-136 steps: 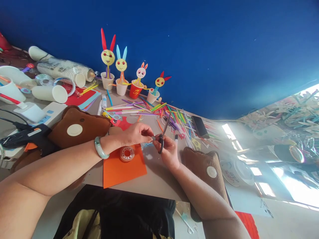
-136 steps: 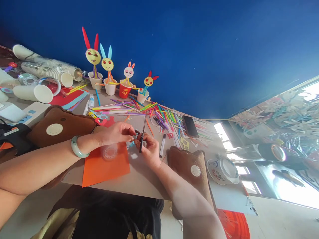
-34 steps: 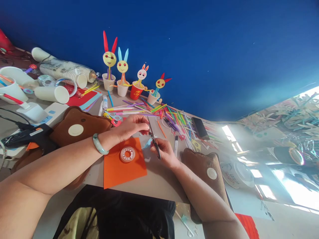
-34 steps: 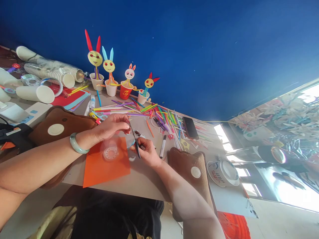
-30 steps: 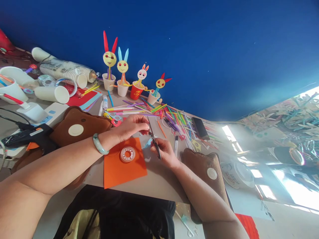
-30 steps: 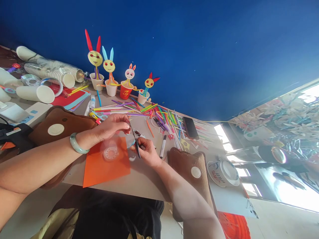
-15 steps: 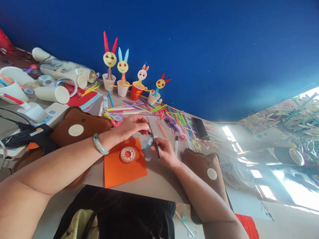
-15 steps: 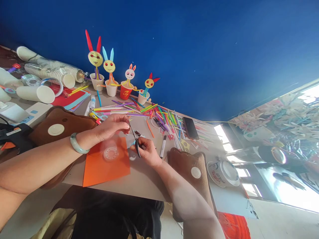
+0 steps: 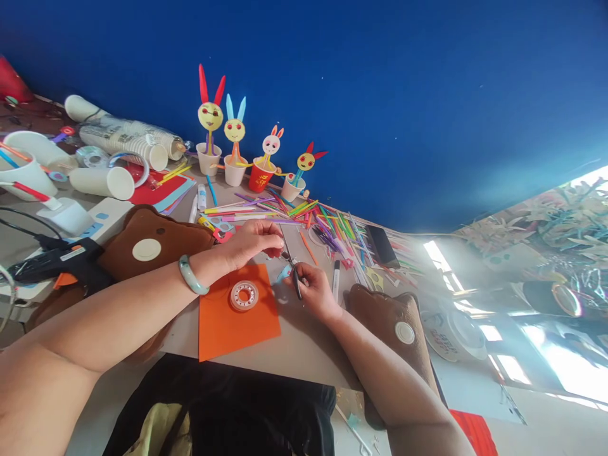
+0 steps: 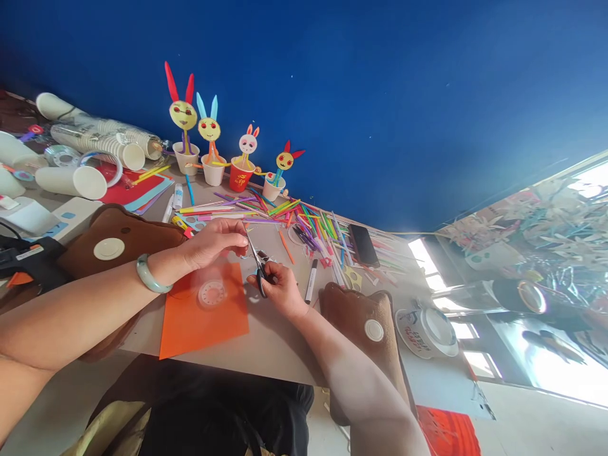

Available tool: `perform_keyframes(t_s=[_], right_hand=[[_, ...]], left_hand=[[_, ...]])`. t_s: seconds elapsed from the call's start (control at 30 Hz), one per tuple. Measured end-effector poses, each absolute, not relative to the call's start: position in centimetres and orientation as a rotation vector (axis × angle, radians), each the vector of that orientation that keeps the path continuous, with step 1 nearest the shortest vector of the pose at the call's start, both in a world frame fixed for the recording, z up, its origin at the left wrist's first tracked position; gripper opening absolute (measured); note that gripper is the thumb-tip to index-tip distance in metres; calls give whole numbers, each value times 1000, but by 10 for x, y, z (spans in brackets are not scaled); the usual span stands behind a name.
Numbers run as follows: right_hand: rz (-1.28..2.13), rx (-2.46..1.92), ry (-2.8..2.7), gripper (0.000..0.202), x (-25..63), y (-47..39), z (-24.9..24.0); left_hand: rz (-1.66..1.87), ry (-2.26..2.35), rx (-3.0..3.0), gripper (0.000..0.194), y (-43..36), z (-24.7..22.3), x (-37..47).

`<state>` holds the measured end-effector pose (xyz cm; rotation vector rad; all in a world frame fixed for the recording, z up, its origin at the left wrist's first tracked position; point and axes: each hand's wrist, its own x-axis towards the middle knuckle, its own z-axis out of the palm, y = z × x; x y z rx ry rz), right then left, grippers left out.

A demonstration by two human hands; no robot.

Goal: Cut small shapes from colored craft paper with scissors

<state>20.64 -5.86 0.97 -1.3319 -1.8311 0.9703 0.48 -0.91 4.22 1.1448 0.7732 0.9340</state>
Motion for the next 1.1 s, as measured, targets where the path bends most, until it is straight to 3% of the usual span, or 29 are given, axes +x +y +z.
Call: perform_keyframes(t_s=[0.7, 1.1], right_hand=[[693, -1325, -1790, 37, 203, -61, -6], [565, -1289, -1827, 35, 198, -61, -7]], left_hand=[[832, 842, 1721, 1, -17, 28, 14], [852, 906, 2083, 8, -19, 17, 14]])
